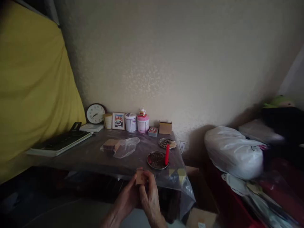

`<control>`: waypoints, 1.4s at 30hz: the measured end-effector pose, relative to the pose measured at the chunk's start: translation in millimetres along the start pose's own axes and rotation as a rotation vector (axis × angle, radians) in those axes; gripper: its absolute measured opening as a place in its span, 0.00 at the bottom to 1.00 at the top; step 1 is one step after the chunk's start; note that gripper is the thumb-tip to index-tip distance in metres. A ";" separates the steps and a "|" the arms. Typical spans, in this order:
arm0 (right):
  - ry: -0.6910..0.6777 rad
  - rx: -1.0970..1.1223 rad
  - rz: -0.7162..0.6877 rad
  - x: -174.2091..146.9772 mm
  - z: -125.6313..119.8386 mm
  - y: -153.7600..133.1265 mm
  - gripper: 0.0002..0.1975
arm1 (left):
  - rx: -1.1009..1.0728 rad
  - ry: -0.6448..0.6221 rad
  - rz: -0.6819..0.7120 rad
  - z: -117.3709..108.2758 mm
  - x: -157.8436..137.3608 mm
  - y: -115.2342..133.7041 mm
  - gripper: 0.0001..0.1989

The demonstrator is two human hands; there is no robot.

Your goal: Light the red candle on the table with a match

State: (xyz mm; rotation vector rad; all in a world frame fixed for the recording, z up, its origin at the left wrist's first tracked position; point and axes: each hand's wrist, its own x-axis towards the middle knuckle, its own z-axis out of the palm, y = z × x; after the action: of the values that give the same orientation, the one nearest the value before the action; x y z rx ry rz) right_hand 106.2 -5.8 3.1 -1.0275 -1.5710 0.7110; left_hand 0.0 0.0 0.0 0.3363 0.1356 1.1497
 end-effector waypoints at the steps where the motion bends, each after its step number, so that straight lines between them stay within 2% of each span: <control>1: -0.001 -0.007 -0.008 -0.1 0.2 0.8 0.18 | 0.000 0.003 0.006 -0.1 0.1 0.2 0.16; 7: -0.075 0.007 -0.024 0.6 -5.5 -5.6 0.17 | 0.007 0.023 0.010 -0.6 -1.9 4.4 0.15; 13: -0.252 0.254 0.179 9.8 -29.9 -16.5 0.21 | 0.008 0.149 -0.066 -6.5 -4.8 9.6 0.13; 15: -0.208 0.316 0.232 14.0 -37.3 -10.6 0.17 | 0.052 0.173 -0.088 -7.1 -5.7 10.1 0.13; 19: -0.072 0.286 0.291 18.4 -43.3 6.5 0.13 | 0.131 0.188 -0.158 -4.2 -7.5 8.1 0.15; 26: -0.087 0.320 0.359 17.3 -39.9 15.5 0.15 | 0.213 0.191 -0.260 -2.0 -9.2 2.9 0.15; 34: -0.015 0.274 0.360 20.0 -43.9 18.5 0.17 | 0.235 0.165 -0.282 -1.7 -10.7 1.3 0.15; 42: -0.062 0.122 0.306 17.2 -48.2 16.2 0.15 | 0.311 0.178 -0.242 0.0 -11.2 3.9 0.16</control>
State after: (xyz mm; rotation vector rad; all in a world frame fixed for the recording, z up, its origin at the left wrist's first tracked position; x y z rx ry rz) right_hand 155.9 13.4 8.7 -1.1765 -1.4172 1.0437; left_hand -8.0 -8.8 0.5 0.4786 0.5016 0.9165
